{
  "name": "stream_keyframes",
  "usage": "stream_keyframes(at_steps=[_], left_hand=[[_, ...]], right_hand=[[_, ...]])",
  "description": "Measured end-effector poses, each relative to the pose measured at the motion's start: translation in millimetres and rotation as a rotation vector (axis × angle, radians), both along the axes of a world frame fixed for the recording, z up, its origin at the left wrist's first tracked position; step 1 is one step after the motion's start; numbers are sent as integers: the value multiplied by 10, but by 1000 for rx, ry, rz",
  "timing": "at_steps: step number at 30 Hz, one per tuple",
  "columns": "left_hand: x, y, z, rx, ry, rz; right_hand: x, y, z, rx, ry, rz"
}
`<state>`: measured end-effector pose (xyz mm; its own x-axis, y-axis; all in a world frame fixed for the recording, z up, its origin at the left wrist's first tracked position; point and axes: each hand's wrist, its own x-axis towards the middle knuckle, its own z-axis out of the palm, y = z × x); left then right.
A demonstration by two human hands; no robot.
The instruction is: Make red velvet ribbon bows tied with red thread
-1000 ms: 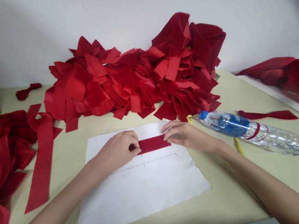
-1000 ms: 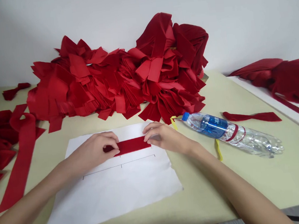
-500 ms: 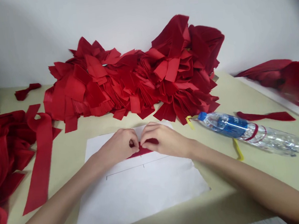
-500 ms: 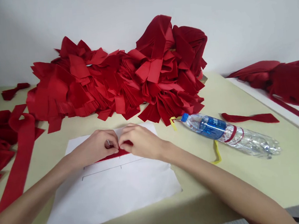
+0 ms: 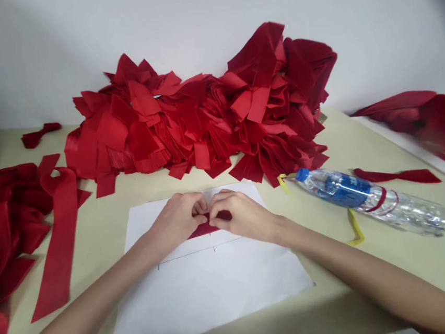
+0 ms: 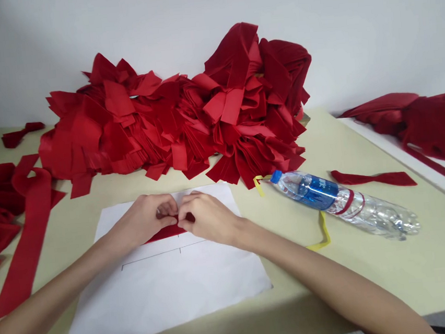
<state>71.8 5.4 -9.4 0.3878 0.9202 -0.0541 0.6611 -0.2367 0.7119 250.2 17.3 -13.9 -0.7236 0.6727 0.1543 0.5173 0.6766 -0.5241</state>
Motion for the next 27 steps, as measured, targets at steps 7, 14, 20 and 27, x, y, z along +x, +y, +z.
stream_keyframes(at_steps=[7, 14, 20, 27], left_hand=[[-8, -11, -13, 22, 128, 22], [34, -87, 28, 131, 244, -17], [35, -111, -10, 86, 190, 22], [-12, -154, -45, 69, 154, 56]], right_hand=[[-35, 80, 2, 12, -57, -22], [-50, 75, 15, -10, -67, 6], [-30, 50, -10, 8, -50, -19], [-6, 27, -54, 25, -24, -3]])
